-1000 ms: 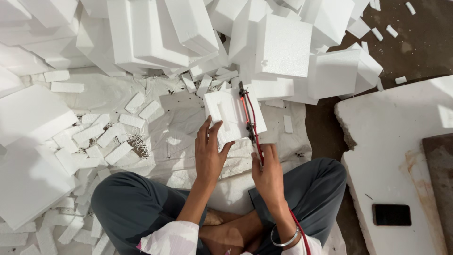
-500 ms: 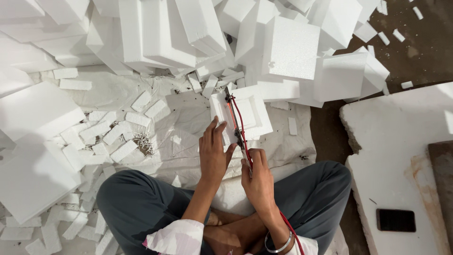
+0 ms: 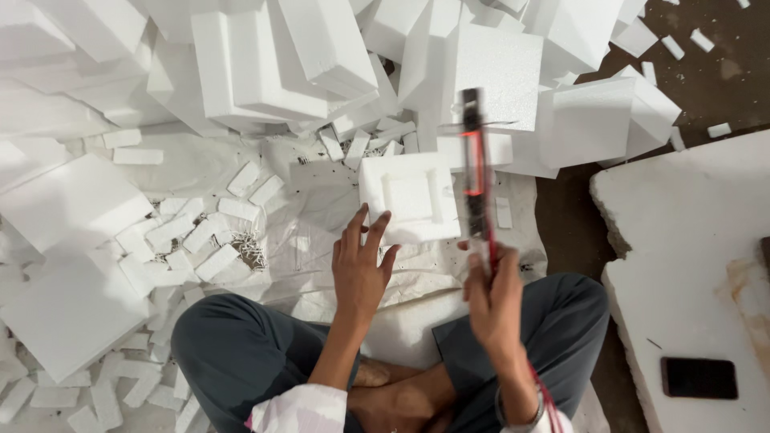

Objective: The person uses a hot wire foam cutter to slice into pieces of white foam while sitting on the floor.

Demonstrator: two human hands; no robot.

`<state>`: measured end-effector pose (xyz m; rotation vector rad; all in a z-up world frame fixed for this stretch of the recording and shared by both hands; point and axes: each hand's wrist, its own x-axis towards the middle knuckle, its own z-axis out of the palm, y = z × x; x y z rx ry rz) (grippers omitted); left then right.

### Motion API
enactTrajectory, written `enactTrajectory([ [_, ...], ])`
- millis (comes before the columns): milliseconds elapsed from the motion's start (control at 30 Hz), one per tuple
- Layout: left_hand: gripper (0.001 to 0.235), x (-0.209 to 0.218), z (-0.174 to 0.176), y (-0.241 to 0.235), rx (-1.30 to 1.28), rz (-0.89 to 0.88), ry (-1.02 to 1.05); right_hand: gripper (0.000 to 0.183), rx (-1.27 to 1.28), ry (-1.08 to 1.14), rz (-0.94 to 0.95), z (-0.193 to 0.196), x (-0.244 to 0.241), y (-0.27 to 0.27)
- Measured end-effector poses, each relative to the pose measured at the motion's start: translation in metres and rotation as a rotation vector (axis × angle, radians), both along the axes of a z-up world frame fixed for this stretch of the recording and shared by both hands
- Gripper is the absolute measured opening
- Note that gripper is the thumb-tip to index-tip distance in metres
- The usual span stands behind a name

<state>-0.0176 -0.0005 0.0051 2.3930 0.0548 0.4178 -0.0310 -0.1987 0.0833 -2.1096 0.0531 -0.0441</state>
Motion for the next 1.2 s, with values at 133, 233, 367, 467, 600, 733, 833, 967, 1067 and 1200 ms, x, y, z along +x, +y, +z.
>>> enactTrajectory([
  [133, 0.072, -0.004, 0.006, 0.016, 0.133, -0.037, -0.126, 0.014, 0.145, -0.196, -0.027, -0.034, 0.030, -0.031],
  [233, 0.091, -0.001, 0.010, 0.012, -0.537, 0.081, 0.082, 0.014, 0.233, -0.204, -0.060, -0.059, 0.029, -0.043],
  [367, 0.063, 0.006, 0.008, 0.009, -0.508, 0.105, 0.211, 0.016, 0.302, -0.187, -0.078, -0.072, 0.034, -0.047],
  [467, 0.055, 0.003, 0.012, 0.024, -0.506, 0.126, 0.170, 0.016, 0.364, -0.191, -0.154, -0.072, 0.033, -0.047],
  [600, 0.064, -0.009, 0.020, 0.042, -0.664, 0.160, 0.121, 0.014, 0.362, -0.228, -0.099, -0.071, 0.031, -0.053],
  [733, 0.088, -0.007, 0.018, 0.015, -0.419, 0.049, 0.042, 0.015, 0.327, -0.245, -0.117, -0.079, 0.035, -0.042],
  [833, 0.071, -0.004, 0.010, 0.000, -0.241, 0.063, 0.037, 0.015, 0.322, -0.235, -0.085, -0.088, 0.032, -0.038],
  [967, 0.070, -0.013, 0.021, -0.005, -0.142, 0.063, -0.024, 0.014, 0.310, -0.290, 0.062, -0.092, 0.022, -0.031],
  [1067, 0.066, -0.018, 0.039, 0.006, -0.336, 0.056, -0.115, 0.014, 0.389, -0.326, 0.106, -0.092, 0.021, -0.029],
  [1200, 0.049, -0.046, 0.047, 0.108, -0.661, -0.187, 0.385, 0.022, 0.456, -0.202, -0.031, -0.086, 0.021, -0.037],
])
